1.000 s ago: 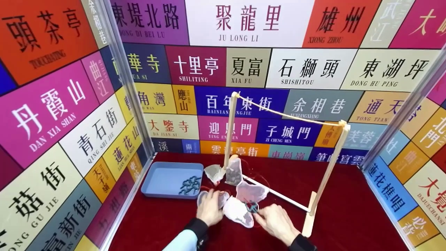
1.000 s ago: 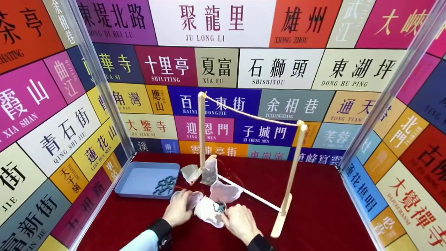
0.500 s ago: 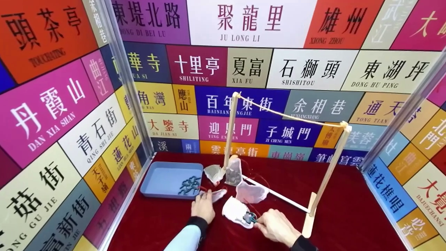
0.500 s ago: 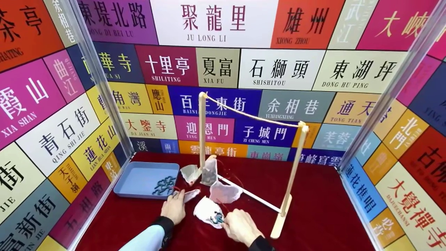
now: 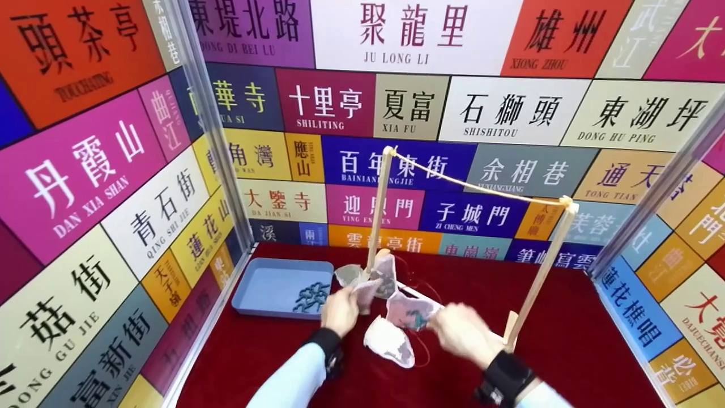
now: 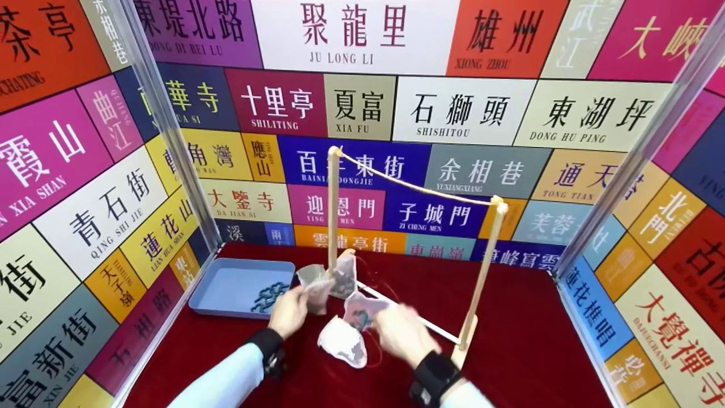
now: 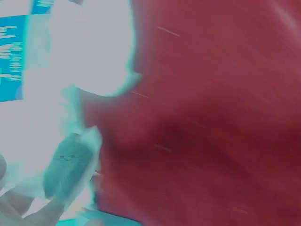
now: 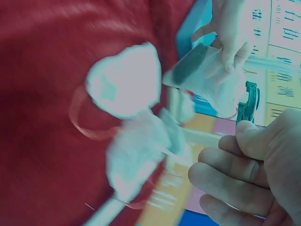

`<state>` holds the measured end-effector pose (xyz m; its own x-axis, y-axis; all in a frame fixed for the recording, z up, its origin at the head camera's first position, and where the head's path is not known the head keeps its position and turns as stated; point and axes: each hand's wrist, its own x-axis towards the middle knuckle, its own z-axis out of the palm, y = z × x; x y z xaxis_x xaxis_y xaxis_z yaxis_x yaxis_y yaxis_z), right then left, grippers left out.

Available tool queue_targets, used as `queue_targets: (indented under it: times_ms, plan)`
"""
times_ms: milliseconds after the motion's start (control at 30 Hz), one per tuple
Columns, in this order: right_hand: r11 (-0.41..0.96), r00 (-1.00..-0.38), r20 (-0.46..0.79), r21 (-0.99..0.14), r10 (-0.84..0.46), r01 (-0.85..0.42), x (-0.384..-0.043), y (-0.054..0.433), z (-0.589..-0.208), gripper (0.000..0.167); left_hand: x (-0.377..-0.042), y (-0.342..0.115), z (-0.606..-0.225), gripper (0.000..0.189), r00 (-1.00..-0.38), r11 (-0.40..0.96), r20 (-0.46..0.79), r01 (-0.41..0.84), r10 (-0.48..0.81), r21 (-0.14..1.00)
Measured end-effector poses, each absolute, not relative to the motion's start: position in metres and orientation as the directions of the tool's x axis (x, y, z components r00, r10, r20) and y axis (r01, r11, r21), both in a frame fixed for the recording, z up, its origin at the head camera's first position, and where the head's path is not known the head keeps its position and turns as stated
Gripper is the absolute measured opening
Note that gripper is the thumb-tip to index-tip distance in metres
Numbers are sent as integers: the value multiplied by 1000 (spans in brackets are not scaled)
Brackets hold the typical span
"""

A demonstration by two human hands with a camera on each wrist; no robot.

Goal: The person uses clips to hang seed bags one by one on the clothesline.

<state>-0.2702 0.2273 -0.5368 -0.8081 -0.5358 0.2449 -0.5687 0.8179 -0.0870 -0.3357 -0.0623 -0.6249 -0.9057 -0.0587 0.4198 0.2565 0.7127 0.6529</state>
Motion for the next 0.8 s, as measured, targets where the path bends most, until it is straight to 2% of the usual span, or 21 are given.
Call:
queue_targets:
  times_ms: [200,433,600,800]
  plan:
    - [846,-810,257,78,-528,-527,-297,224,-456,21,-357,-44,-562,22,-898,591,438,338,-31,733]
    - [883,-796,381,209,-470,-421,-333,196,-364,11,-385,-33,-488,30,-924,488,380,309,-51,817]
    - [903,-800,421,221,-428,-367,-372,181,-315,20,-405,-23,-452,29,-921,526,378,277,-92,804]
    - [919,-828,400,197,-394,-342,-414,181,-288,25,-416,-9,-423,29,-931,617,355,228,-90,754]
